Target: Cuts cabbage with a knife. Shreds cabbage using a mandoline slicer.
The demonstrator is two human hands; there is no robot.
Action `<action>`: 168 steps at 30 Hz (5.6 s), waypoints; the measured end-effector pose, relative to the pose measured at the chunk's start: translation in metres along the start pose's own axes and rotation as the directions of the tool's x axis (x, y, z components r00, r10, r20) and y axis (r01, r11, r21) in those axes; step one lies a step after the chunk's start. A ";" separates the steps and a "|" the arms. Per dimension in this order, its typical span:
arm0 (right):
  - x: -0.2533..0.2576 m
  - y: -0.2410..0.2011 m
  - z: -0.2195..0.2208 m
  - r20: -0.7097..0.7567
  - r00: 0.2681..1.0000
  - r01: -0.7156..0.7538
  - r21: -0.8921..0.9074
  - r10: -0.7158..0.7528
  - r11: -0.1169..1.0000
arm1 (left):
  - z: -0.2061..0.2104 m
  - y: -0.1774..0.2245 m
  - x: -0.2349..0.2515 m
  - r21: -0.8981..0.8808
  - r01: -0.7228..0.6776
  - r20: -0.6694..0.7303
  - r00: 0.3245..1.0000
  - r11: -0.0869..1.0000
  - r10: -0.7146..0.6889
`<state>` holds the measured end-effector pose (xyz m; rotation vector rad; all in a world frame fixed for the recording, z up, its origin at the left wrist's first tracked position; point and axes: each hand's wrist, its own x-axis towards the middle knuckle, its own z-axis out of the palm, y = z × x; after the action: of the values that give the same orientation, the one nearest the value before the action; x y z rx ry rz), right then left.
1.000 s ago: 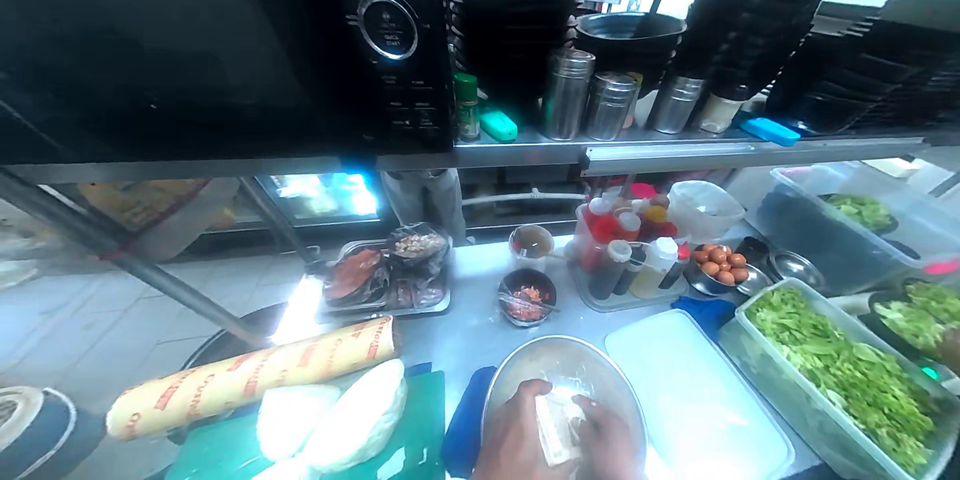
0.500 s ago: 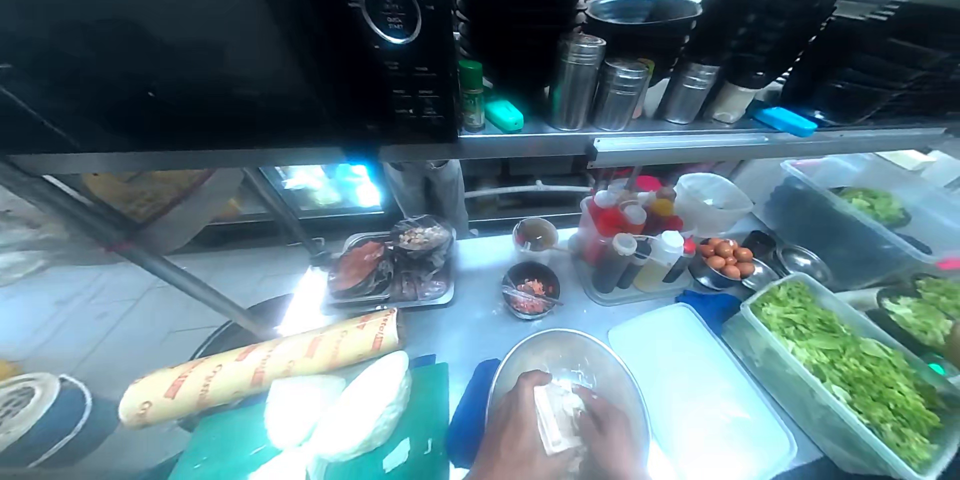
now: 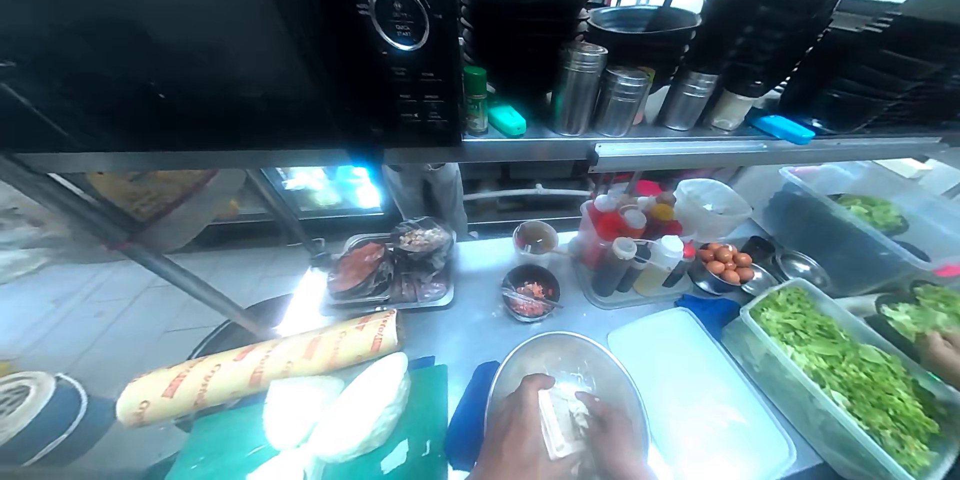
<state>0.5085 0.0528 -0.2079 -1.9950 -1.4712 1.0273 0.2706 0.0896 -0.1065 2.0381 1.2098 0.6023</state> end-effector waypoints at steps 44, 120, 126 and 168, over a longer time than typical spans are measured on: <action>-0.019 -0.031 -0.015 -0.132 0.913 0.396 0.071 -0.385 0.915 | 0.006 -0.008 0.004 -0.014 -0.030 -0.023 0.999 0.999 0.030; -0.010 -0.022 -0.022 -0.084 0.907 0.418 0.058 -0.413 0.907 | 0.005 -0.004 0.002 -0.024 -0.026 -0.031 0.999 0.999 0.025; 0.009 0.031 -0.008 -0.060 0.957 0.282 -0.023 -0.283 0.959 | 0.004 -0.004 -0.001 -0.025 -0.002 0.001 1.000 1.000 0.002; 0.006 0.025 -0.014 -0.049 0.892 0.446 -0.053 -0.448 0.893 | 0.006 -0.012 -0.006 -0.017 0.021 -0.016 1.000 1.000 -0.021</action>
<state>0.5355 0.0514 -0.2192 -1.5788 -1.8149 0.7345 0.2650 0.0867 -0.1193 2.0080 1.2304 0.6182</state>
